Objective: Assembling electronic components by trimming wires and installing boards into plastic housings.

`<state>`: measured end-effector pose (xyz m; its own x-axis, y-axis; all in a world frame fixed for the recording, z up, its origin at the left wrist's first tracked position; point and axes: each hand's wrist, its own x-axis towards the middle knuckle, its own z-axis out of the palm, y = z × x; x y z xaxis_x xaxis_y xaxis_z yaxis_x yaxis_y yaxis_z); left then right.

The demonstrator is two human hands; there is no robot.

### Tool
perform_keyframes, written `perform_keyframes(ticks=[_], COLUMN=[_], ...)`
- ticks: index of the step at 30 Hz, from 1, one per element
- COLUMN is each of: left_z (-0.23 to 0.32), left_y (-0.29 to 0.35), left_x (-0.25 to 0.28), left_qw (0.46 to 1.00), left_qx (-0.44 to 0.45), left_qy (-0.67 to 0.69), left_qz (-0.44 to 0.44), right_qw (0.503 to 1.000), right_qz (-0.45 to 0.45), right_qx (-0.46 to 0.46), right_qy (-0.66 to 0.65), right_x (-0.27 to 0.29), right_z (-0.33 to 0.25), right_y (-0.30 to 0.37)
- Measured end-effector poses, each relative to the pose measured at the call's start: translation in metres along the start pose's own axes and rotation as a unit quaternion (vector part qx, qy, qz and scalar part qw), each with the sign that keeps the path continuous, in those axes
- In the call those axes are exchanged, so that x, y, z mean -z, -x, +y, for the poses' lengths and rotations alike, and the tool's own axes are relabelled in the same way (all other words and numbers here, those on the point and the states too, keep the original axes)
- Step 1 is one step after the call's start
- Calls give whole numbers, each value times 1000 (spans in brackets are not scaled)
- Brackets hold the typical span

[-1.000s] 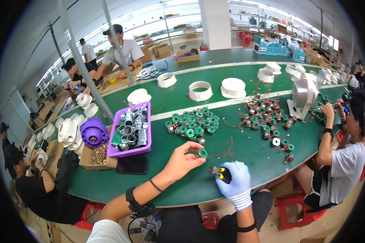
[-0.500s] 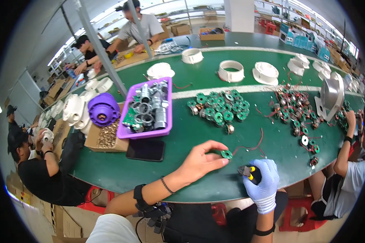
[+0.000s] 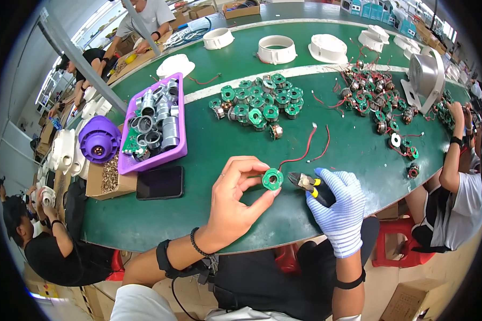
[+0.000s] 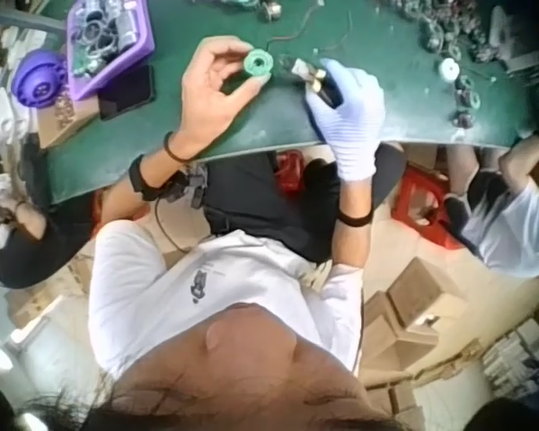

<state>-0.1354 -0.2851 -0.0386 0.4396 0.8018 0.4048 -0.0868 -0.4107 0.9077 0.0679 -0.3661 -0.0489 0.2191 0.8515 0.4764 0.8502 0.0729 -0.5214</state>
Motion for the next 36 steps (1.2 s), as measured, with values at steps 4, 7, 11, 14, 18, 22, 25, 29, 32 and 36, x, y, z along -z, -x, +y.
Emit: perform_keyframes(ticks=[4, 7, 11, 14, 18, 22, 25, 29, 32, 36], left_z=[-1, -2, -1, -3, -4, -4, -4, -6, -6, -6], left_y=[-1, 0, 1, 1, 1, 2, 3, 2, 3, 3], left_x=[-3, -5, -3, -3, -5, -5, -4, -4, -4, -6], left_qw=[1000, 998, 993, 991, 990, 987, 986, 987, 987, 987], left_qx=[-22, -51, -67, -74, -87, -89, -90, -88, -87, -90], left_qy=[-20, -46, -94, -111, -113, -128, -139, -136, -135, -134], left_qz=[-8, -14, -20, -23, -21, -24, -21, -21, -20, -25], right_qw=[1000, 1000, 1000, 1000, 1000, 1000, 999, 999, 999, 999], right_qz=[14, 6, -12, -16, -3, -12, 14, 19, 2, 6], right_qx=[17, 13, 10, 8, 20, 10, 32, 30, 27, 26], right_qy=[9, 13, 17, 18, 16, 12, 16, 16, 25, 21], right_x=[3, 3, 1, 3, 3, 2, 2, 1, 3, 2], right_z=[0, -1, 1, 1, 0, 2, 1, 2, 0, 1], right_y=[-1, -2, -1, -1, -2, 0, -2, -1, -2, -2])
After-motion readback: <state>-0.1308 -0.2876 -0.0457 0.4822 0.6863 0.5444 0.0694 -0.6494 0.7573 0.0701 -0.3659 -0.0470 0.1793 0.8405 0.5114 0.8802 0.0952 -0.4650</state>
